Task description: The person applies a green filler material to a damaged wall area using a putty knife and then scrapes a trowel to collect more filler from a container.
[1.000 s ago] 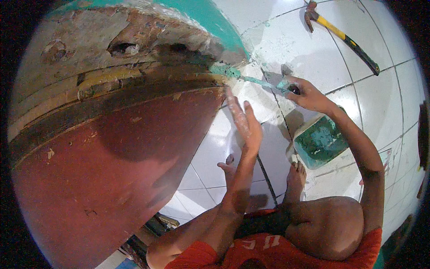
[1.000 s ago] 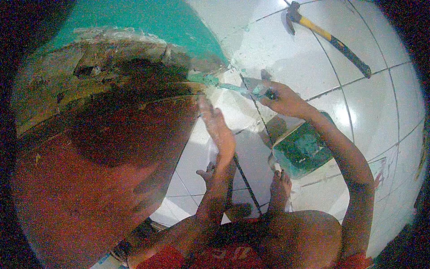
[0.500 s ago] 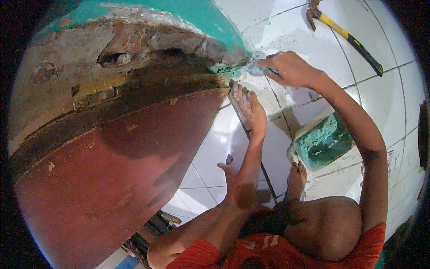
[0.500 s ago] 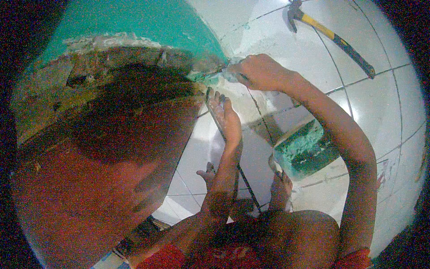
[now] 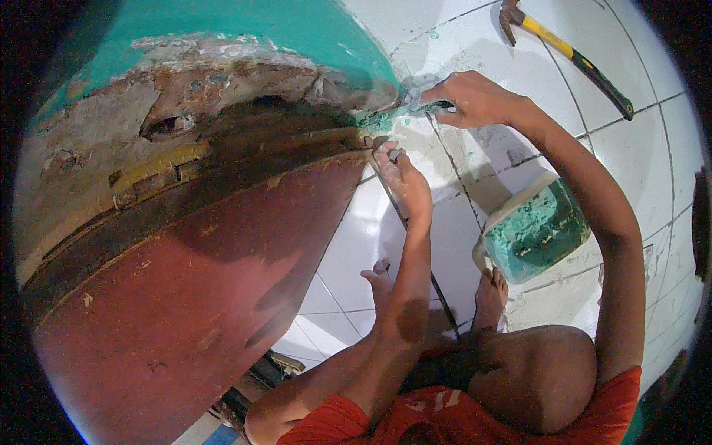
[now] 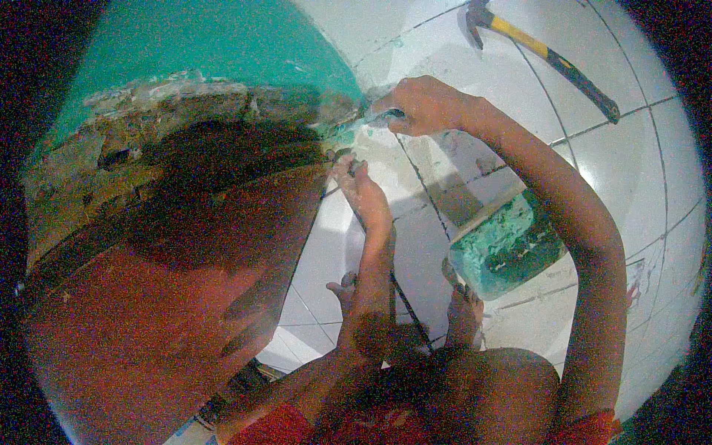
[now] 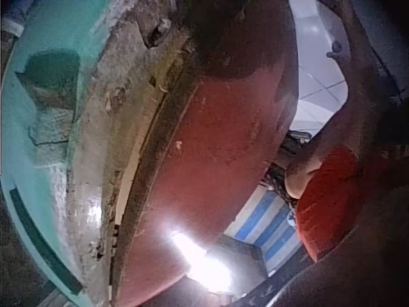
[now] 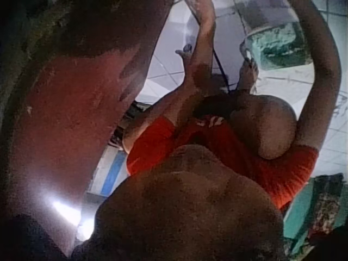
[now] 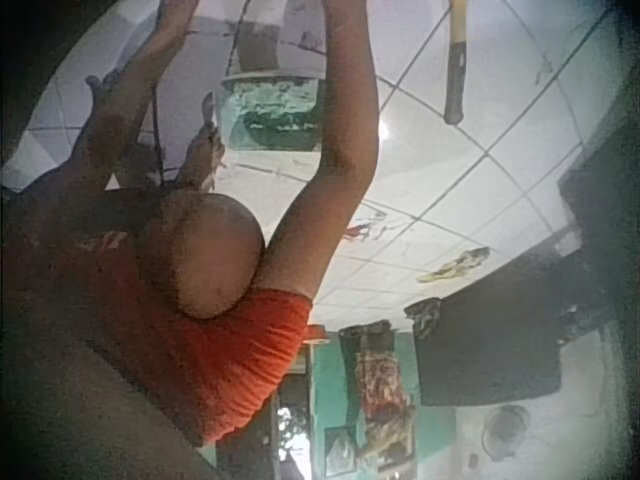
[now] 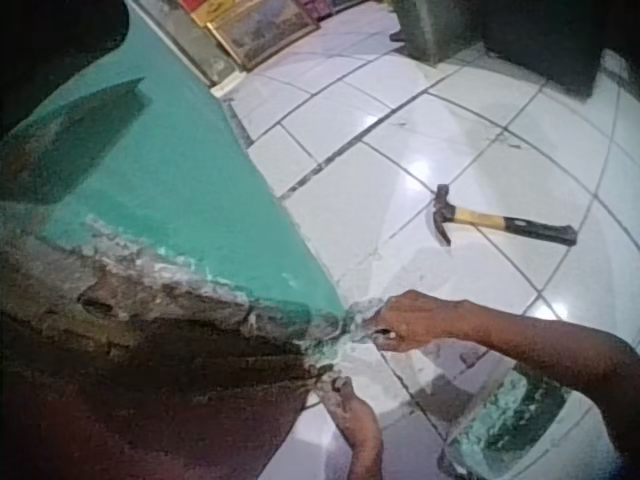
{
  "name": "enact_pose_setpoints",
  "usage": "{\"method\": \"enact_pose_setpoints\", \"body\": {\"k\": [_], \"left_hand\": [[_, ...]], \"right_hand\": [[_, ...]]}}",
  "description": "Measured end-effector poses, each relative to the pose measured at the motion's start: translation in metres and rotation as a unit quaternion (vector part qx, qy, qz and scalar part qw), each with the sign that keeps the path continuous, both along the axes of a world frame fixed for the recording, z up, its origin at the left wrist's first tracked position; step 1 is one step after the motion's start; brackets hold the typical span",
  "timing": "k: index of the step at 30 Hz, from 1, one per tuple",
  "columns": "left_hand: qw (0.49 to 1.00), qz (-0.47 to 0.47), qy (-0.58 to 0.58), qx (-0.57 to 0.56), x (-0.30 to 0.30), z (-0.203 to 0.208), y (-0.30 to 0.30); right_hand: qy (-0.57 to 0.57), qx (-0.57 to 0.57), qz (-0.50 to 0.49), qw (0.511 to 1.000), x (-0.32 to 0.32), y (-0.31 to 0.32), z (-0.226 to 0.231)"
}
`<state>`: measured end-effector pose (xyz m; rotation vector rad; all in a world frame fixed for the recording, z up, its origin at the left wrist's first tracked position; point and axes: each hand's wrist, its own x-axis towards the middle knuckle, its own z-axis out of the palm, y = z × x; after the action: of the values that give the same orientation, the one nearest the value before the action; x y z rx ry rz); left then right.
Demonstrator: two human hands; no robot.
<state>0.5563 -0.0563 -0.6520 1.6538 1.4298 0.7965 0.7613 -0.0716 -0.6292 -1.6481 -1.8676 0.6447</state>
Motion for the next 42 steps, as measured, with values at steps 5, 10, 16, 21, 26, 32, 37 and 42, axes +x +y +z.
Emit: {"method": "enact_pose_setpoints", "body": {"k": [5, 10, 16, 21, 26, 32, 37, 42], "left_hand": [[1.000, -0.001, 0.013, 0.025, -0.004, -0.005, 0.003], [0.999, -0.020, -0.028, 0.008, -0.002, -0.007, 0.005], [0.999, -0.034, -0.036, -0.001, -0.007, -0.010, 0.007], [0.979, -0.135, 0.101, 0.112, -0.012, 0.002, 0.009], [0.949, -0.212, 0.188, 0.139, -0.003, 0.000, 0.008], [0.949, -0.196, 0.192, 0.157, -0.006, 0.002, 0.021], [0.931, -0.178, 0.200, 0.249, 0.003, -0.013, 0.023], [0.938, -0.156, 0.248, 0.183, 0.002, -0.006, 0.028]], "right_hand": [[-0.005, 0.022, -0.001, 1.000, 0.002, 0.000, 0.009], [-0.019, 0.009, 0.022, 1.000, -0.004, 0.006, -0.001], [-0.026, -0.047, 0.007, 0.999, -0.004, -0.010, 0.008], [-0.042, -0.084, -0.046, 0.994, 0.013, -0.039, 0.015], [0.118, -0.217, -0.049, 0.968, 0.032, -0.056, -0.012], [0.180, -0.328, -0.088, 0.923, 0.020, -0.033, -0.003], [0.196, -0.323, -0.083, 0.922, 0.028, -0.032, -0.023], [0.200, -0.365, -0.043, 0.908, 0.028, -0.020, -0.011]]}}
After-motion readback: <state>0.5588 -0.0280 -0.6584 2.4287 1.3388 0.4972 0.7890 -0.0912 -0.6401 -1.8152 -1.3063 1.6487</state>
